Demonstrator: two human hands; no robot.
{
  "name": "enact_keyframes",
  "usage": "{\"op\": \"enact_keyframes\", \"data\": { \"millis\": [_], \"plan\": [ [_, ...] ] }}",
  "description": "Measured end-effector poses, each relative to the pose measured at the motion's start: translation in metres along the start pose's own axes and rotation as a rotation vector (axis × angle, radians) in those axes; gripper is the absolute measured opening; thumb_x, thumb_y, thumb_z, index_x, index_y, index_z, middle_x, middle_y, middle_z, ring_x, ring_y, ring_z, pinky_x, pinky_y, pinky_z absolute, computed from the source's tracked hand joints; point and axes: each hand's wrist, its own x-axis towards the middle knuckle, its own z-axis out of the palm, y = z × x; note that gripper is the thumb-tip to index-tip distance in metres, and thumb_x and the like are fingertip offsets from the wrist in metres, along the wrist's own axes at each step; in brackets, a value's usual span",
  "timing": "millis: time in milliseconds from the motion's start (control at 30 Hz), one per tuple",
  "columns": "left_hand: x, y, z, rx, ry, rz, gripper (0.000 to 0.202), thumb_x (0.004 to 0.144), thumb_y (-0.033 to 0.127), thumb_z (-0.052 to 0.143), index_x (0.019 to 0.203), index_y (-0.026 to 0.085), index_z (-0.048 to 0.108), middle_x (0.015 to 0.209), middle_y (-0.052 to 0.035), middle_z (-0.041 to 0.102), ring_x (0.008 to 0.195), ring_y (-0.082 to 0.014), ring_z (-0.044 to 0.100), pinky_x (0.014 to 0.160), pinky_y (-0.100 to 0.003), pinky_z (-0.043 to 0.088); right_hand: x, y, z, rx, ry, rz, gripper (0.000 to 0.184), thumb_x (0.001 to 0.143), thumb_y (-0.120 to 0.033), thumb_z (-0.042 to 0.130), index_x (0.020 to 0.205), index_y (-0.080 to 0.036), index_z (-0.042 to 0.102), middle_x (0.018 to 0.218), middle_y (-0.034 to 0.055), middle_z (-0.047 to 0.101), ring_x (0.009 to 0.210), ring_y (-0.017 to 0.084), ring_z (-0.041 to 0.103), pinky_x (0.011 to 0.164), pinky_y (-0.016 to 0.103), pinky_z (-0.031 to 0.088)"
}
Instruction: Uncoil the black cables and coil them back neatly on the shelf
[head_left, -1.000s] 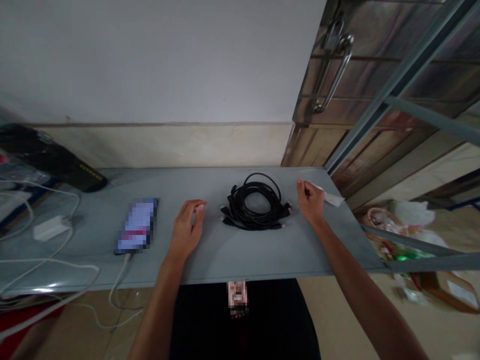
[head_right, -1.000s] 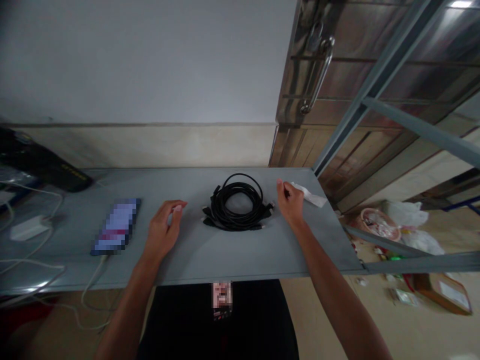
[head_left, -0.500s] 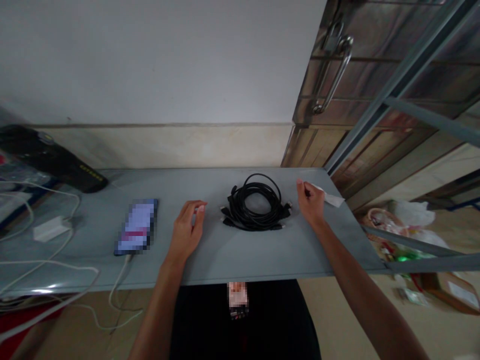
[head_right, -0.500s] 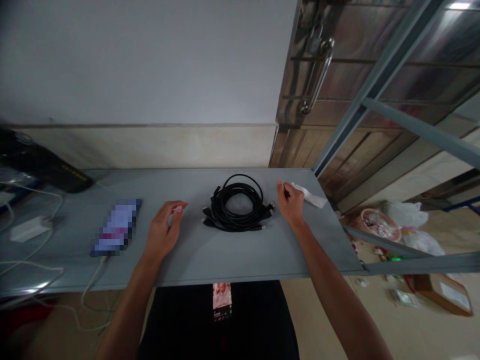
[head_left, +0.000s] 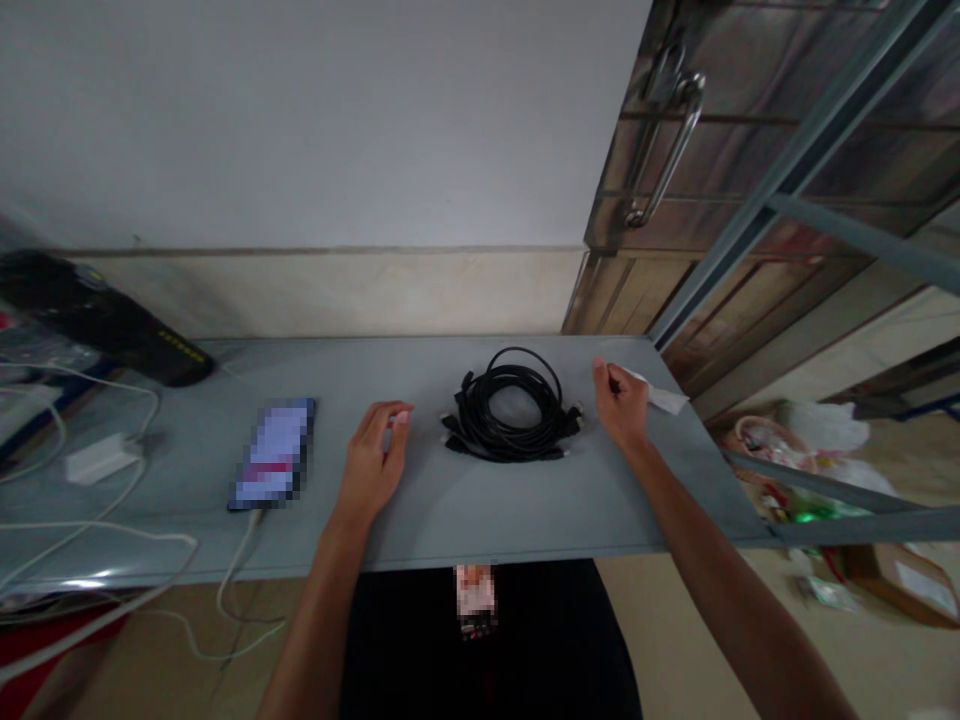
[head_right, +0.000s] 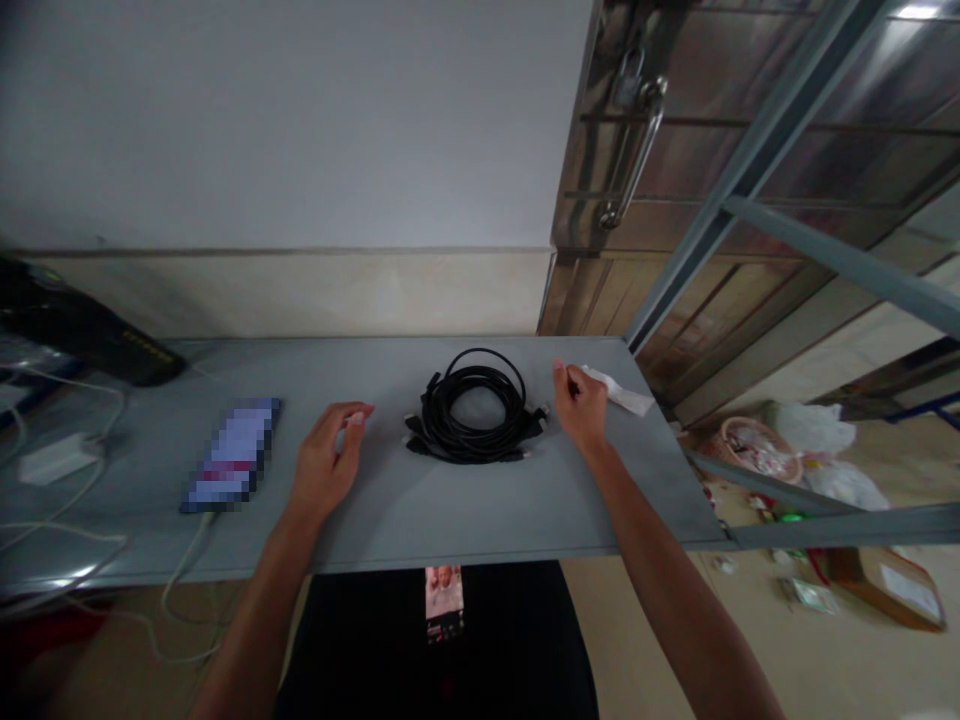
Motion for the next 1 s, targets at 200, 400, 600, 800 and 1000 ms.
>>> {"op": "enact_keyframes", "data": {
  "millis": [200,400,600,800,1000],
  "plan": [
    [-0.0002,0.0006,-0.0003,-0.011,-0.003,0.001,0.028,0.12,0.043,0.046,0.123,0.025,0.069,0.119,-0.0086,0.074,0.114,-0.0272,0.073,0.105,-0.045,0.057,-0.0004,0.0001,-0.0002,0.004,-0.007,-0.001,0.065,0.113,-0.064,0.053,0.066,-0.026,0.03,0.06,-0.0068,0.026,0.059,0.013,0.029,0.06,0.034,0.024],
    [0.0,0.0013,0.0003,-0.002,0.0,-0.002,0.029,0.12,0.044,0.046,0.122,0.025,0.068,0.119,-0.009,0.075,0.114,-0.0276,0.074,0.105,-0.045,0.057,0.0001,0.0001,-0.0003,-0.001,-0.001,-0.009,0.064,0.113,-0.062,0.053,0.065,-0.026,0.03,0.061,-0.0073,0.025,0.057,0.012,0.029,0.06,0.034,0.024],
    [0.0003,0.0009,0.0002,-0.002,0.004,0.005,0.029,0.12,0.043,0.046,0.122,0.025,0.069,0.118,-0.0089,0.074,0.113,-0.0275,0.074,0.105,-0.045,0.058,-0.0001,-0.0007,-0.0001,-0.004,-0.002,-0.008,0.064,0.113,-0.062,0.053,0.065,-0.026,0.03,0.06,-0.0072,0.026,0.058,0.012,0.028,0.06,0.034,0.024],
    [0.0,0.0006,0.0001,-0.002,-0.002,0.008,0.031,0.12,0.046,0.045,0.122,0.026,0.069,0.118,-0.0095,0.075,0.113,-0.0285,0.074,0.104,-0.047,0.058,-0.0002,0.0016,0.0004,0.001,-0.003,-0.013,0.063,0.113,-0.06,0.054,0.065,-0.026,0.03,0.06,-0.0073,0.025,0.057,0.012,0.029,0.06,0.034,0.023],
    [-0.0007,-0.0009,0.0011,-0.005,0.003,0.001,0.03,0.12,0.045,0.046,0.123,0.026,0.069,0.12,-0.0095,0.074,0.114,-0.0284,0.074,0.106,-0.048,0.058,0.0005,-0.0002,0.0007,-0.017,-0.002,-0.012,0.066,0.113,-0.066,0.051,0.065,-0.026,0.029,0.059,-0.0069,0.026,0.057,0.012,0.029,0.059,0.034,0.023]
  ]
}}
